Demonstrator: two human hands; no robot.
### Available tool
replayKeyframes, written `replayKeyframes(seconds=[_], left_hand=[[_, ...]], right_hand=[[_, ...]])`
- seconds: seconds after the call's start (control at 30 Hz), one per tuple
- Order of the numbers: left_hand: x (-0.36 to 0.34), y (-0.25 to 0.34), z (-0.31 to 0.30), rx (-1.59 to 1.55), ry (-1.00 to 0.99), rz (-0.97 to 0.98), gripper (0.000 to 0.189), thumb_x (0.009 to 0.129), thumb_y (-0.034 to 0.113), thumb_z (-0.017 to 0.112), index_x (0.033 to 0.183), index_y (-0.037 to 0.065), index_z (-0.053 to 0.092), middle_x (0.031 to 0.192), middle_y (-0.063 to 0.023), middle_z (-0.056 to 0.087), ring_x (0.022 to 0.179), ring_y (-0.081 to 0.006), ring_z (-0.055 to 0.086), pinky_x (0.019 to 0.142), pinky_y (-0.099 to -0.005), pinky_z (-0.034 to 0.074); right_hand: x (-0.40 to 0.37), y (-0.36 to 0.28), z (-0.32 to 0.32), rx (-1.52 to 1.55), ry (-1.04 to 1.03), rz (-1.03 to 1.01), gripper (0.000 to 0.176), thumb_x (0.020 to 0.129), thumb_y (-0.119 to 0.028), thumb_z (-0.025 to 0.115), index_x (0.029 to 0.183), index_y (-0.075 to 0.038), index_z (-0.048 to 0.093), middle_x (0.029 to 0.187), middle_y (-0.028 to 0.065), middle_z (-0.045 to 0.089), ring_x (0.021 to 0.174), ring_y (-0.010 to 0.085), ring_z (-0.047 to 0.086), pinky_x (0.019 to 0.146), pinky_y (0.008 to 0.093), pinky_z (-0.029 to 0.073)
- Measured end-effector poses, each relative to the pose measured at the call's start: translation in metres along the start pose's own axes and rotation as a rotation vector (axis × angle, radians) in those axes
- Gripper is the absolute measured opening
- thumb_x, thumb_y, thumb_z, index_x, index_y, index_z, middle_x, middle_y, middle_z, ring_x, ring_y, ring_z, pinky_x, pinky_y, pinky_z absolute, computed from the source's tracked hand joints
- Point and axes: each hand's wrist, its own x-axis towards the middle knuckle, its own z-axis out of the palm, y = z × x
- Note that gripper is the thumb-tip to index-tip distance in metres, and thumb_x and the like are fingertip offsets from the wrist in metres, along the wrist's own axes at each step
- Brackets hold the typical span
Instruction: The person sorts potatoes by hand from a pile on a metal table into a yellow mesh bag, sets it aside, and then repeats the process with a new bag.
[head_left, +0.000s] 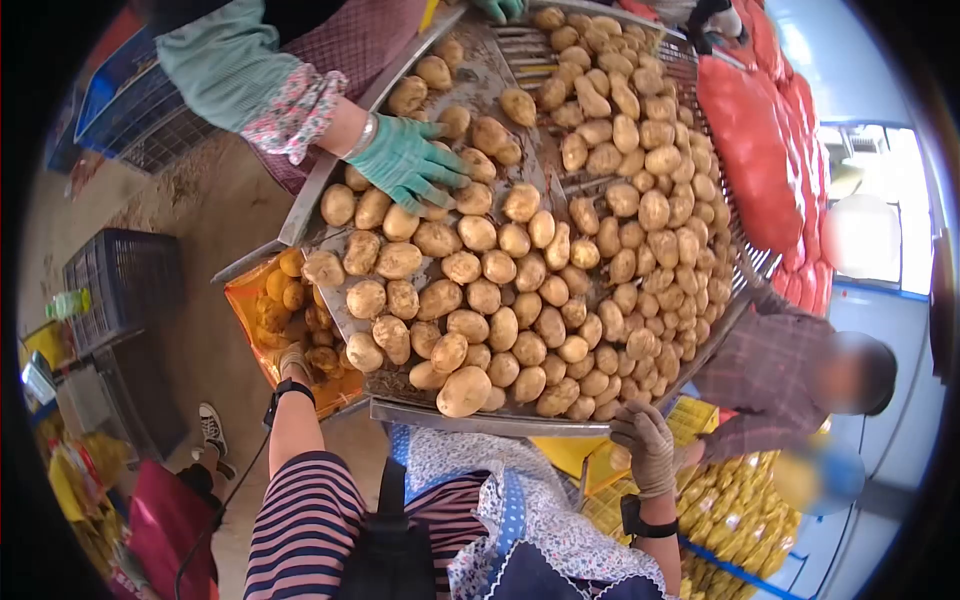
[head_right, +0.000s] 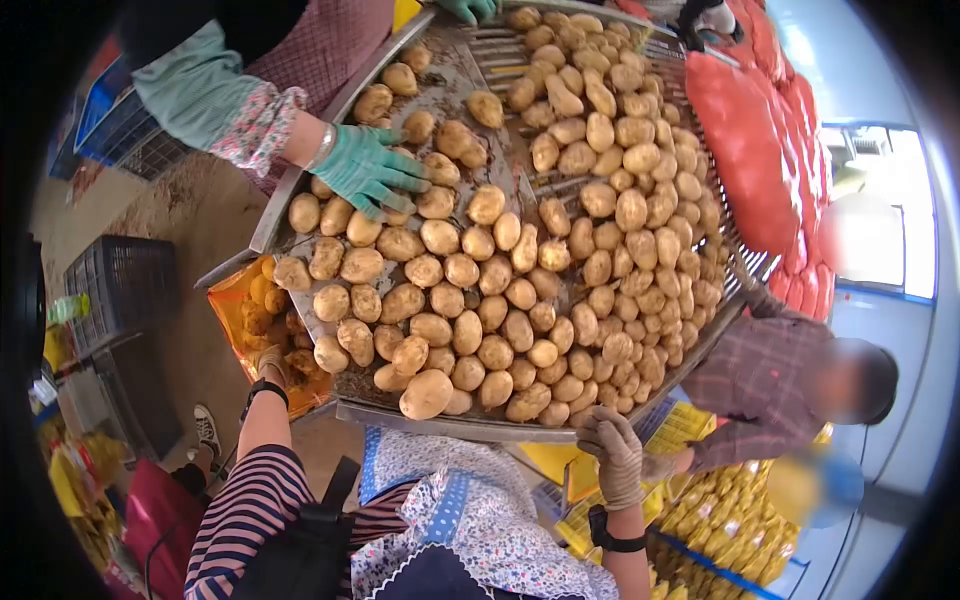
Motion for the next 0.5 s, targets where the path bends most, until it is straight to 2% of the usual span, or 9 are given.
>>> replayKeyframes(seconds=[0.07, 0.13, 0.17, 0.23, 0.27, 0.33, 0.37, 0.43, 0.5], left_hand=[[-0.006, 0.002, -0.012, 0.164, 0.079, 0.012, 0.086, 0.082, 0.038, 0.076, 0.148, 0.014, 0.028, 0.13, -0.0158, 0.054, 0.113, -0.0306, 0.057, 0.093, -0.0406, 0.047], [-0.025, 0.002, 0.017, 0.371, 0.415, 0.286, 0.094, 0.081, 0.028, 0.078, 0.151, 0.013, 0.018, 0.133, -0.0142, 0.052, 0.114, -0.0278, 0.055, 0.091, -0.0394, 0.048], [0.031, -0.022, -0.003, 0.507, 0.421, 0.425, 0.101, 0.079, 0.021, 0.079, 0.152, 0.014, 0.011, 0.134, -0.0139, 0.05, 0.113, -0.0278, 0.055, 0.09, -0.0411, 0.048], [0.072, -0.037, -0.012, 0.494, 0.365, 0.311, 0.104, 0.077, 0.021, 0.08, 0.152, 0.014, 0.009, 0.135, -0.0154, 0.049, 0.116, -0.0281, 0.054, 0.093, -0.0407, 0.047], [0.054, -0.028, -0.011, 0.494, 0.362, 0.305, 0.104, 0.077, 0.021, 0.08, 0.152, 0.014, 0.009, 0.135, -0.0154, 0.049, 0.116, -0.0281, 0.054, 0.093, -0.0407, 0.047], [-0.006, 0.001, 0.013, 0.428, 0.203, 0.107, 0.103, 0.076, 0.02, 0.081, 0.151, 0.016, 0.012, 0.137, -0.016, 0.047, 0.12, -0.0295, 0.052, 0.096, -0.041, 0.047], [-0.002, -0.013, 0.007, 0.422, 0.193, 0.265, 0.103, 0.076, 0.019, 0.081, 0.152, 0.017, 0.011, 0.141, -0.0169, 0.043, 0.126, -0.0318, 0.048, 0.099, -0.0413, 0.045], [0.053, -0.033, -0.019, 0.734, 0.331, 0.319, 0.102, 0.076, 0.019, 0.081, 0.152, 0.019, 0.013, 0.143, -0.0174, 0.04, 0.128, -0.0327, 0.045, 0.102, -0.0417, 0.043], [0.09, -0.044, -0.031, 0.801, 0.322, 0.289, 0.099, 0.078, 0.019, 0.079, 0.152, 0.019, 0.013, 0.144, -0.018, 0.04, 0.127, -0.0326, 0.046, 0.101, -0.0412, 0.043]], right_hand=[[-0.006, 0.025, -0.021, 0.065, 0.056, 0.042, 0.033, 0.093, -0.021, 0.061, 0.119, -0.001, 0.06, 0.103, 0.0092, 0.066, 0.089, 0.0206, 0.066, 0.075, 0.0332, 0.055], [-0.007, 0.039, -0.03, 0.083, 0.101, 0.114, 0.033, 0.093, -0.023, 0.063, 0.118, -0.002, 0.059, 0.101, 0.009, 0.066, 0.086, 0.0206, 0.066, 0.072, 0.0328, 0.055], [-0.001, 0.04, -0.028, 0.071, 0.09, 0.123, 0.033, 0.093, -0.023, 0.063, 0.118, -0.002, 0.059, 0.101, 0.009, 0.066, 0.086, 0.0206, 0.066, 0.072, 0.0328, 0.055], [0.001, 0.047, -0.023, 0.031, 0.068, 0.145, 0.042, 0.091, -0.028, 0.065, 0.124, -0.003, 0.056, 0.105, 0.0121, 0.066, 0.091, 0.0232, 0.066, 0.075, 0.0347, 0.056], [0.008, 0.046, -0.019, 0.061, 0.002, 0.155, 0.043, 0.091, -0.029, 0.065, 0.124, -0.002, 0.056, 0.104, 0.0111, 0.066, 0.09, 0.0221, 0.066, 0.076, 0.0344, 0.055], [0.011, 0.024, 0.002, -0.03, 0.003, 0.108, 0.043, 0.091, -0.029, 0.064, 0.124, -0.002, 0.057, 0.103, 0.0105, 0.065, 0.089, 0.0216, 0.066, 0.077, 0.034, 0.055], [0.012, 0.015, 0.015, -0.107, -0.013, 0.072, 0.043, 0.091, -0.029, 0.064, 0.123, -0.002, 0.057, 0.102, 0.0098, 0.065, 0.088, 0.021, 0.066, 0.077, 0.0336, 0.055], [0.017, 0.005, 0.037, -0.236, -0.014, 0.009, 0.035, 0.094, -0.023, 0.06, 0.12, 0.0, 0.06, 0.101, 0.0085, 0.065, 0.088, 0.0189, 0.065, 0.078, 0.0308, 0.053], [0.016, -0.005, 0.061, -0.348, -0.083, -0.04, 0.03, 0.095, -0.016, 0.058, 0.118, 0.002, 0.062, 0.103, 0.0085, 0.066, 0.093, 0.014, 0.064, 0.082, 0.0264, 0.051]])
